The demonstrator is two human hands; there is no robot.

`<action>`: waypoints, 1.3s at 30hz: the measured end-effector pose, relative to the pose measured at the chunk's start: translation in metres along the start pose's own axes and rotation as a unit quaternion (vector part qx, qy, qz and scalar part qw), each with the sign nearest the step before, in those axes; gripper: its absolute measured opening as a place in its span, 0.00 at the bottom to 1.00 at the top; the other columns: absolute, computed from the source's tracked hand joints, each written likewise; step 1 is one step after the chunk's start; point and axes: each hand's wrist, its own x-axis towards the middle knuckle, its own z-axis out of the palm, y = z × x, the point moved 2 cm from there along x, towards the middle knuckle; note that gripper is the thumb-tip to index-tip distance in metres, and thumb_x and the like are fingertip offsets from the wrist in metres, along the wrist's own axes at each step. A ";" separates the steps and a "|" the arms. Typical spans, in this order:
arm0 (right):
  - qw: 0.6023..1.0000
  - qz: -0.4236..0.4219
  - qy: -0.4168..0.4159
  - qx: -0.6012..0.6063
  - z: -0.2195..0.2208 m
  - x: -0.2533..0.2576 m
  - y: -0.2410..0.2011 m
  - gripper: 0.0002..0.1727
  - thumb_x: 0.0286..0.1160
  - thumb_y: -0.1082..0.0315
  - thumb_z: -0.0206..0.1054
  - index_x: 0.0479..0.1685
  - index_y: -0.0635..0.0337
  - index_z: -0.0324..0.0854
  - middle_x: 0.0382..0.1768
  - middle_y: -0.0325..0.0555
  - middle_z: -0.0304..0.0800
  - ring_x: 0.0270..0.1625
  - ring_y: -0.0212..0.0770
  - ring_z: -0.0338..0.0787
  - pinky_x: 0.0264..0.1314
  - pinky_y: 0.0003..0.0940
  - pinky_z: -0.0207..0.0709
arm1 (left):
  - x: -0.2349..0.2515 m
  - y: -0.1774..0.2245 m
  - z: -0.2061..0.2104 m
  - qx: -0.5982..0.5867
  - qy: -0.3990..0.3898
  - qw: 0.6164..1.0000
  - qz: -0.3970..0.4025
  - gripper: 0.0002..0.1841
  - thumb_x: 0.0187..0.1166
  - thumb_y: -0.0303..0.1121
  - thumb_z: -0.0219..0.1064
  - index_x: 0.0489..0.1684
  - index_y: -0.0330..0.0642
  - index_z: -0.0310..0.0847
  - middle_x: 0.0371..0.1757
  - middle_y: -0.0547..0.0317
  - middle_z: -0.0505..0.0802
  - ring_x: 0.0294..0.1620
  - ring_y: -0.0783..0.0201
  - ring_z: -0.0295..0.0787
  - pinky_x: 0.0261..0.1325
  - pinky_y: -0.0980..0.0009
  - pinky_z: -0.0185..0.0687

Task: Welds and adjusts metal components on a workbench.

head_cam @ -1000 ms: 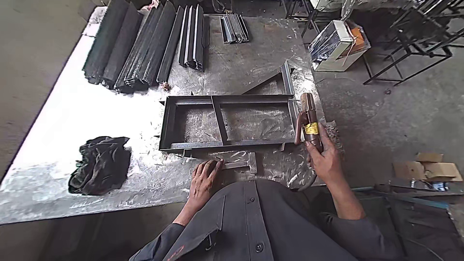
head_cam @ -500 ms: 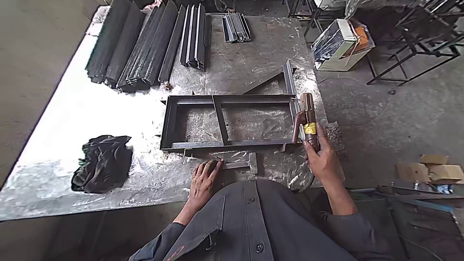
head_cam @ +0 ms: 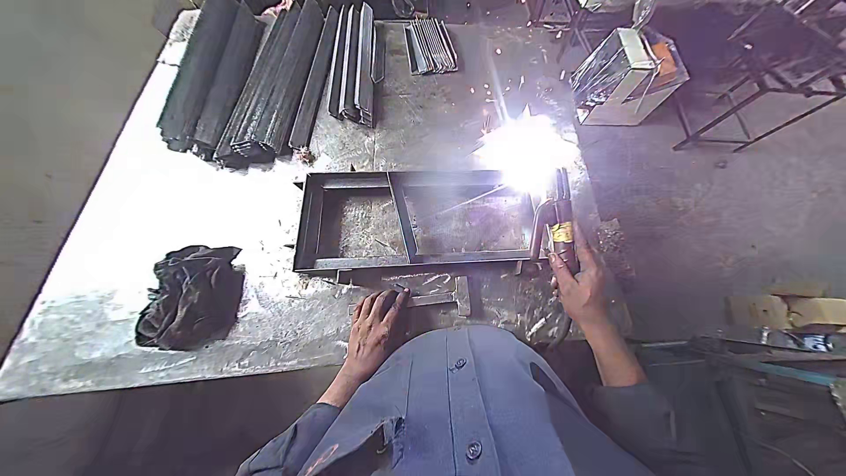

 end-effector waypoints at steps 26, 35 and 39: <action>0.980 -0.118 -0.099 -0.128 -0.095 0.039 0.004 0.38 0.80 0.48 0.66 0.91 0.42 0.64 0.53 0.57 0.92 0.37 0.43 0.92 0.42 0.46 0.87 | -0.002 0.004 0.000 0.011 -0.001 1.000 -0.004 0.19 0.85 0.43 0.60 0.68 0.47 0.86 0.57 0.46 0.93 0.62 0.44 0.90 0.67 0.46 0.80; 0.973 -0.146 -0.115 -0.136 -0.085 0.057 0.030 0.38 0.80 0.48 0.66 0.90 0.47 0.65 0.60 0.57 0.91 0.44 0.45 0.95 0.50 0.48 0.88 | -0.002 0.006 -0.002 0.008 0.007 1.000 -0.011 0.18 0.87 0.41 0.59 0.66 0.47 0.86 0.57 0.47 0.94 0.63 0.45 0.89 0.67 0.46 0.81; 0.972 -0.160 -0.110 -0.131 -0.082 0.060 0.036 0.37 0.81 0.49 0.66 0.89 0.50 0.66 0.68 0.57 0.88 0.47 0.42 0.95 0.50 0.43 0.88 | -0.002 0.007 -0.001 0.011 0.017 1.000 -0.014 0.18 0.87 0.42 0.59 0.66 0.47 0.87 0.57 0.46 0.94 0.62 0.44 0.90 0.66 0.46 0.81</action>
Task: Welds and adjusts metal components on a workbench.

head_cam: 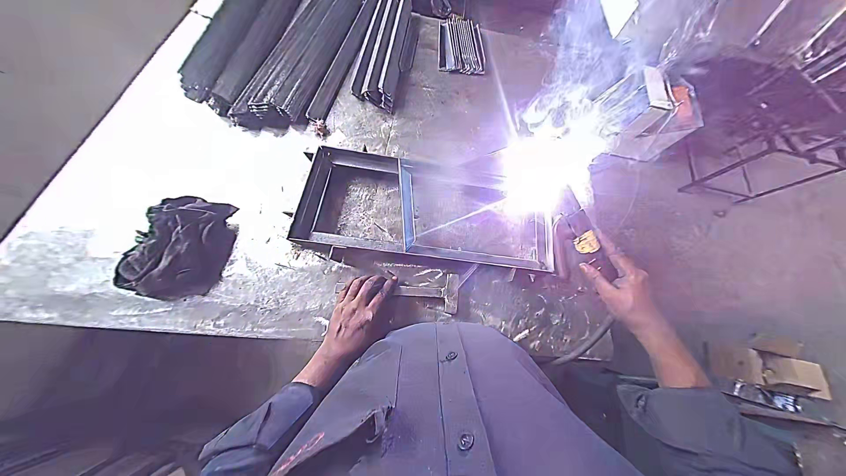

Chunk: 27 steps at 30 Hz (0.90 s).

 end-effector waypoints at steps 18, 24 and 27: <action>0.998 -0.046 0.042 -0.020 0.002 -0.005 -0.002 0.36 0.81 0.50 0.67 0.86 0.57 0.70 0.65 0.58 0.90 0.58 0.45 0.94 0.64 0.45 0.85 | 0.003 0.003 -0.002 0.013 -0.013 1.000 -0.009 0.18 0.87 0.40 0.57 0.65 0.45 0.87 0.55 0.44 0.94 0.61 0.42 0.90 0.67 0.45 0.81; 0.997 -0.056 0.037 -0.029 -0.001 -0.009 -0.004 0.36 0.81 0.50 0.67 0.88 0.55 0.68 0.62 0.61 0.91 0.59 0.49 0.94 0.65 0.47 0.84 | 0.002 0.002 -0.001 0.007 -0.021 1.000 -0.005 0.19 0.86 0.41 0.57 0.66 0.45 0.86 0.57 0.44 0.94 0.62 0.43 0.90 0.68 0.45 0.80; 0.998 -0.045 0.025 -0.030 0.003 -0.005 -0.001 0.36 0.82 0.50 0.67 0.88 0.55 0.68 0.64 0.60 0.90 0.61 0.50 0.93 0.66 0.49 0.84 | 0.003 0.002 -0.002 0.012 -0.021 1.000 -0.007 0.18 0.86 0.40 0.57 0.66 0.45 0.86 0.56 0.45 0.93 0.62 0.43 0.90 0.67 0.46 0.81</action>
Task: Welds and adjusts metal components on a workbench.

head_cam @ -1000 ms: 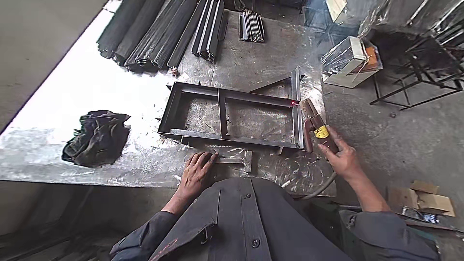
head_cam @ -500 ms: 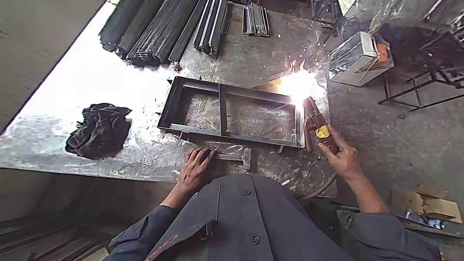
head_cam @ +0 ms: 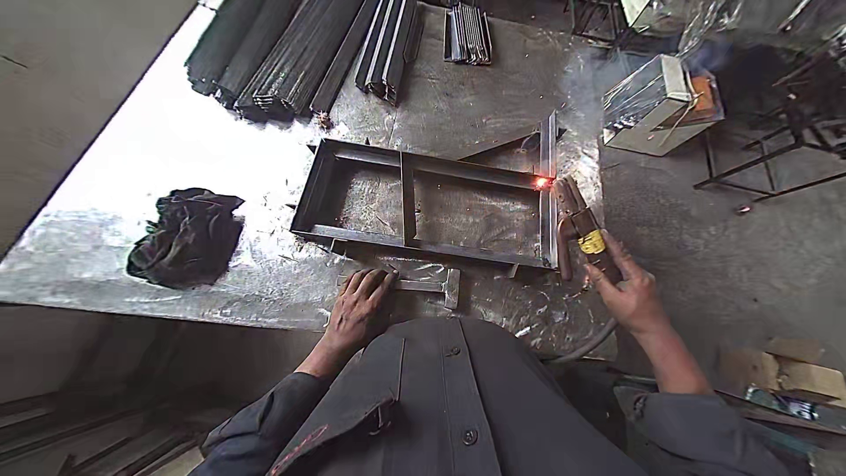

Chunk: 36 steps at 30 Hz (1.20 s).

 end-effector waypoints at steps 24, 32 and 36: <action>0.999 0.038 -0.006 0.024 0.011 0.005 0.003 0.37 0.81 0.47 0.66 0.89 0.48 0.67 0.63 0.57 0.91 0.46 0.46 0.95 0.52 0.50 0.87 | 0.002 0.003 -0.002 0.006 0.002 1.000 -0.004 0.17 0.88 0.40 0.58 0.65 0.47 0.87 0.56 0.48 0.94 0.63 0.46 0.90 0.69 0.48 0.80; 0.992 0.092 0.003 0.086 0.008 -0.005 0.002 0.32 0.78 0.61 0.70 0.81 0.59 0.71 0.62 0.52 0.89 0.54 0.38 0.92 0.59 0.41 0.88 | -0.001 0.004 -0.007 -0.014 -0.061 0.997 -0.046 0.18 0.85 0.36 0.57 0.65 0.42 0.88 0.62 0.40 0.92 0.69 0.38 0.86 0.72 0.41 0.77; 0.982 0.093 0.005 0.165 -0.010 -0.006 -0.017 0.38 0.79 0.57 0.68 0.91 0.52 0.62 0.60 0.49 0.89 0.34 0.29 0.89 0.33 0.29 0.86 | 0.000 0.003 -0.003 -0.021 -0.005 1.000 -0.012 0.17 0.87 0.38 0.57 0.65 0.44 0.86 0.57 0.43 0.93 0.63 0.41 0.89 0.67 0.43 0.81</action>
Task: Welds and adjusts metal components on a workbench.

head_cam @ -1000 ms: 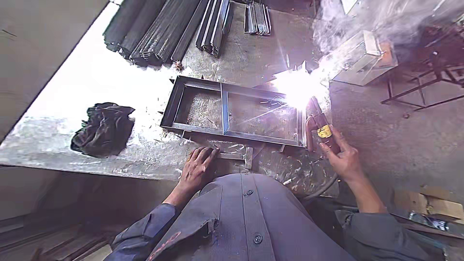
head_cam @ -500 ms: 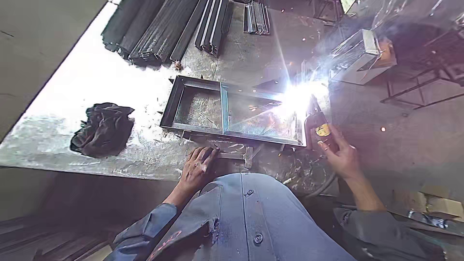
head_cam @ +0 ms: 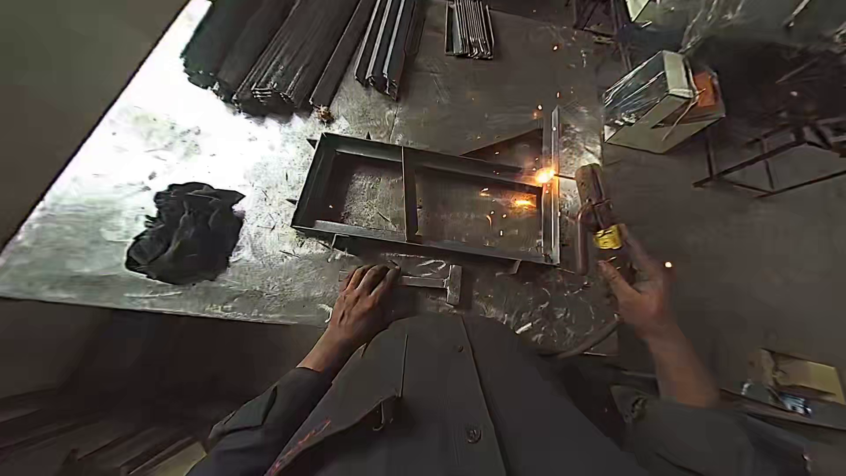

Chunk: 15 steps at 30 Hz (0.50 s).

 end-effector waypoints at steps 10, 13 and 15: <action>0.996 0.081 -0.017 0.020 0.005 -0.006 -0.020 0.35 0.81 0.59 0.69 0.90 0.44 0.65 0.43 0.43 0.90 0.21 0.30 0.84 0.21 0.28 0.83 | 0.001 -0.002 0.002 0.010 0.012 1.000 0.014 0.17 0.86 0.39 0.59 0.65 0.45 0.87 0.56 0.44 0.94 0.62 0.42 0.90 0.67 0.45 0.80; 0.996 0.081 -0.016 0.015 0.006 -0.005 -0.014 0.36 0.80 0.57 0.68 0.90 0.42 0.64 0.41 0.43 0.90 0.22 0.32 0.85 0.23 0.30 0.84 | 0.001 -0.004 0.004 0.013 0.022 1.000 0.018 0.17 0.86 0.40 0.61 0.64 0.46 0.87 0.55 0.46 0.94 0.61 0.45 0.90 0.67 0.48 0.82; 0.996 0.081 -0.015 0.016 0.007 -0.004 -0.014 0.36 0.80 0.56 0.69 0.90 0.40 0.65 0.41 0.43 0.90 0.22 0.32 0.85 0.23 0.31 0.84 | 0.001 -0.004 0.004 0.014 0.023 0.999 0.019 0.17 0.86 0.40 0.61 0.64 0.45 0.87 0.55 0.46 0.94 0.61 0.45 0.90 0.67 0.48 0.82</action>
